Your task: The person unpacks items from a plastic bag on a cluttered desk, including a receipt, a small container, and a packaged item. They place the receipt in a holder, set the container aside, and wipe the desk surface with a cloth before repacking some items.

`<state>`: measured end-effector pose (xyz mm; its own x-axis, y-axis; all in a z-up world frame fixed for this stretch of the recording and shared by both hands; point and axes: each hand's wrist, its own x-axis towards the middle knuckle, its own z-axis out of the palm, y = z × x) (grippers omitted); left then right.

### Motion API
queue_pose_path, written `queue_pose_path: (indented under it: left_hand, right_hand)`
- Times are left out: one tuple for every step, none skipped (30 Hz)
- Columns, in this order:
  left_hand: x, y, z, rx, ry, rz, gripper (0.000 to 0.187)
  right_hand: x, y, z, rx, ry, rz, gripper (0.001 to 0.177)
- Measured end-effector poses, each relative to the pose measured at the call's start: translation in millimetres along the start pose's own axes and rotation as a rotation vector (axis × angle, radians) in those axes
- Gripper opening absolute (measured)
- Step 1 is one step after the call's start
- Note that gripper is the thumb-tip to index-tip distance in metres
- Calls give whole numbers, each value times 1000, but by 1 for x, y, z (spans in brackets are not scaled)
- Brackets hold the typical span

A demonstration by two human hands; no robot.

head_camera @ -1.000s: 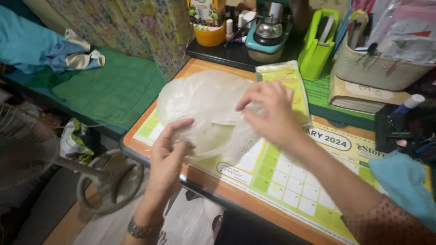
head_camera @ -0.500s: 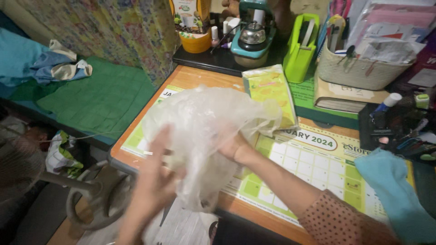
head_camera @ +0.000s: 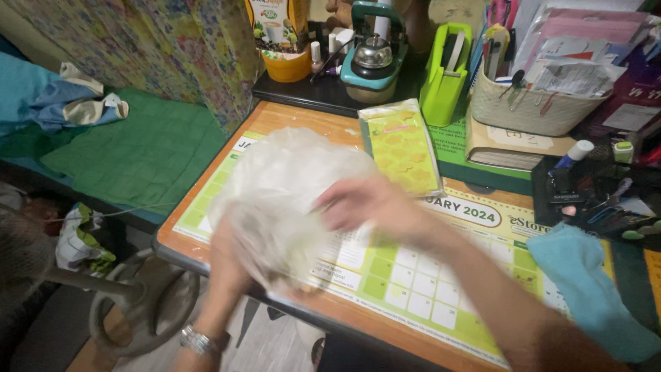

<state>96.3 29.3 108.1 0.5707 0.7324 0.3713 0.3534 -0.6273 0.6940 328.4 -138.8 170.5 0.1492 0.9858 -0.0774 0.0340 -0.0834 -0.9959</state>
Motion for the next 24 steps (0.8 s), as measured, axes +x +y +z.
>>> queue_pose_path:
  left_hand:
    - [8, -5, -2, -24, -21, -156, 61]
    - [15, -10, -4, -118, 27, -44, 69]
    - [21, -15, -5, -211, 76, 68, 77]
    - [30, -18, -5, -305, 126, 187, 86]
    - [40, -20, -4, -279, 144, 101, 72]
    - [51, -22, -2, -254, 160, 15, 60]
    - [63, -24, 2, -228, 176, -72, 47]
    - [75, -26, 7, -201, 254, 21, 43]
    - [89, -29, 13, -173, 332, 114, 38]
    - [101, -35, 19, -140, 407, 204, 34]
    - [113, -41, 27, -131, 410, 290, 30]
    - [126, -46, 37, -126, 411, 382, 29]
    - [139, -52, 47, -120, 411, 474, 29]
    - [152, -56, 57, 6, 321, 440, 26]
    - [164, -59, 66, 131, 231, 404, 23]
    - [169, -62, 72, 253, 137, 365, 21]
    - [171, -63, 75, 174, 37, 403, 27]
    - [170, -62, 75, 92, -62, 439, 34]
    - [166, -59, 73, 8, -161, 475, 40]
    - [160, -54, 67, 18, -155, 413, 51]
    - [153, -48, 56, 28, -149, 351, 62]
    - [145, -38, 45, 39, -143, 290, 72]
    - [132, -26, 38, 177, 18, 366, 71]
    - [119, -12, 30, 315, 182, 442, 69]
  right_hand:
    - [-5, -10, -26, -77, 243, 35, 30]
    - [-9, -14, -50, -155, 486, 69, 30]
    - [-12, -10, -69, -330, 676, 30, 35]
    - [-12, -2, -85, -508, 868, -17, 40]
    - [-7, 11, -95, -695, 861, -11, 51]
    - [2, 27, -102, -883, 849, -3, 63]
    - [8, 41, -108, -1071, 830, 6, 75]
    - [14, 55, -112, -999, 845, 29, 75]
    - [20, 67, -113, -927, 860, 53, 76]
    - [26, 75, -113, -852, 868, 78, 76]
    - [29, 79, -112, -602, 818, 86, 69]
    - [28, 78, -113, -354, 765, 90, 62]
    - [24, 74, -113, -108, 704, 92, 56]
    - [16, 68, -114, -23, 673, 89, 54]
    - [5, 60, -114, 62, 642, 86, 52]
    - [-9, 55, -112, 147, 611, 86, 51]
    - [-26, 50, -110, -5, 628, 61, 49]
    - [-44, 45, -109, -160, 641, 38, 47]
    - [-63, 42, -107, -264, 670, 10, 50]
    - [-82, 41, -106, -365, 698, -17, 53]
    - [-98, 39, -104, -301, 728, -27, 53]
    - [-113, 39, -103, -237, 759, -39, 53]
    - [-124, 38, -102, -173, 790, -51, 54]
    - [-133, 38, -102, -44, 785, -71, 54]
